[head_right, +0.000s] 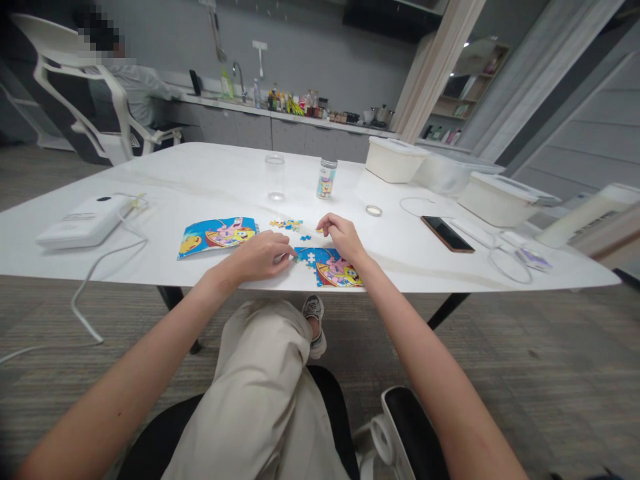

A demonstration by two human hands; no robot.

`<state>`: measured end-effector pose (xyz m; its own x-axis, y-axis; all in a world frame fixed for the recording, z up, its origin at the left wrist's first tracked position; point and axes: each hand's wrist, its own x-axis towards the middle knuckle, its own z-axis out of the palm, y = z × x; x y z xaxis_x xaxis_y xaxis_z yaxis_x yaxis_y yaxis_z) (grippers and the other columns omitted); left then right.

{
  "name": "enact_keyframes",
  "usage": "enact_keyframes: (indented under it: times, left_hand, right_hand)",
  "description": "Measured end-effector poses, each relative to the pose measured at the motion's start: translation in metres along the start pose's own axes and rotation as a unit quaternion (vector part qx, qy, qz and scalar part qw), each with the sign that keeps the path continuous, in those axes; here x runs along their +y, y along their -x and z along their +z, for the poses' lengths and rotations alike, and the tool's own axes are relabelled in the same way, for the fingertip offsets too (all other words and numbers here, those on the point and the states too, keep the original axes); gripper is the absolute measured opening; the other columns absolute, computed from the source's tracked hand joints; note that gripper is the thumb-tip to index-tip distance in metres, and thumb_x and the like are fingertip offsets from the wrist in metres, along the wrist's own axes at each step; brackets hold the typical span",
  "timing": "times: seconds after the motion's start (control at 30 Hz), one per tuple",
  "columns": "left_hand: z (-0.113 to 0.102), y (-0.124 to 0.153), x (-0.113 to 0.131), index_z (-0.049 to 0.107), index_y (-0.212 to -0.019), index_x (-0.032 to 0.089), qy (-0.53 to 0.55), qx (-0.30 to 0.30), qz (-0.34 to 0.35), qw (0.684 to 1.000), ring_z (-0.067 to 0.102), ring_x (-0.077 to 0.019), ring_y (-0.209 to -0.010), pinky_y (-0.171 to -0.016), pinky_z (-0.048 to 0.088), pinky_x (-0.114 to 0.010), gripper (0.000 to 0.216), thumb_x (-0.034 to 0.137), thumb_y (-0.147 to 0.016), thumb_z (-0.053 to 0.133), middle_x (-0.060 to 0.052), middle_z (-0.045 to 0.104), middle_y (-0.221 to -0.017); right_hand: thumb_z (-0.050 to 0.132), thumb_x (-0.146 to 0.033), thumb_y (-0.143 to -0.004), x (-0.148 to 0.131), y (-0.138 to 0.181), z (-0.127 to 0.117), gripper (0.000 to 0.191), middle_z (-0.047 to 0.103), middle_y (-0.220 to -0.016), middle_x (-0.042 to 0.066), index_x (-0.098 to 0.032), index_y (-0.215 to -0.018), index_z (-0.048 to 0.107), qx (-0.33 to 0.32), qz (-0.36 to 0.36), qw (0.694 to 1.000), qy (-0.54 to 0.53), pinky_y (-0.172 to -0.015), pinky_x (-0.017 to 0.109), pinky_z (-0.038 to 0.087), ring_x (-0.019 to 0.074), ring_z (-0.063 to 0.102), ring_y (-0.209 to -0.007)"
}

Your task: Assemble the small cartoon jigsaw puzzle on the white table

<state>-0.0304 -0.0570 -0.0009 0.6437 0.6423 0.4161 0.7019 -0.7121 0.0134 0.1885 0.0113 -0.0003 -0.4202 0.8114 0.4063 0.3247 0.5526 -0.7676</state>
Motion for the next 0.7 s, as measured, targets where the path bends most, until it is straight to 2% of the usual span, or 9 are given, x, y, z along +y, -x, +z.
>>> enact_keyframes:
  times: [0.17,0.4,0.47,0.57,0.7]
  left_hand:
    - [0.002,0.0,0.0,0.072,-0.092,0.017,0.001,0.009,-0.009,1.0,0.062,-0.0191,-0.081,-0.076,0.048,-0.032,0.024,0.015,-0.085,0.049,-0.008,0.067,-0.083]
    - [0.003,0.001,0.001,0.066,-0.098,0.016,-0.02,0.017,-0.037,0.999,0.064,-0.0221,-0.089,-0.08,0.046,-0.035,0.023,0.032,-0.089,0.053,-0.009,0.069,-0.094]
    - [0.003,0.002,-0.001,0.064,-0.099,0.016,-0.074,0.052,-0.098,0.991,0.064,-0.0247,-0.09,-0.081,0.045,-0.038,0.023,0.031,-0.091,0.049,-0.011,0.07,-0.095]
    - [0.004,0.005,-0.007,0.061,-0.094,0.014,-0.164,0.115,-0.255,0.946,0.063,-0.0295,-0.086,-0.078,0.042,-0.042,0.022,0.021,-0.09,0.041,-0.016,0.069,-0.088]
    - [0.006,0.009,-0.012,0.06,-0.091,0.013,-0.167,0.084,-0.295,0.937,0.064,-0.0302,-0.082,-0.074,0.043,-0.04,0.02,0.013,-0.085,0.041,-0.017,0.069,-0.085]
  right_hand:
    - [0.04,-0.019,-0.071,0.008,-0.003,-0.003,0.019,0.054,-0.063,0.001,-0.021,-0.071,0.058,0.095,0.039,0.991,0.09,-0.069,0.031,0.038,0.0183,0.049,-0.066]
    - [0.04,-0.018,-0.071,0.017,-0.003,-0.006,0.02,0.059,-0.068,0.002,-0.021,-0.071,0.06,0.139,0.099,0.974,0.149,-0.068,0.031,0.036,0.0193,0.052,-0.068]
    - [0.04,-0.018,-0.071,0.018,-0.003,-0.007,0.02,0.059,-0.069,0.002,-0.022,-0.073,0.06,0.141,0.117,0.97,0.158,-0.066,0.031,0.035,0.0188,0.051,-0.067]
    - [0.04,-0.016,-0.073,0.017,-0.003,-0.007,0.022,0.06,-0.072,0.001,-0.021,-0.078,0.06,0.145,0.133,0.966,0.166,-0.066,0.031,0.035,0.0183,0.05,-0.066]
    - [0.04,-0.012,-0.074,0.015,-0.004,-0.005,0.024,0.061,-0.076,0.002,-0.02,-0.082,0.061,0.121,0.114,0.97,0.177,-0.07,0.03,0.038,0.0179,0.051,-0.069]
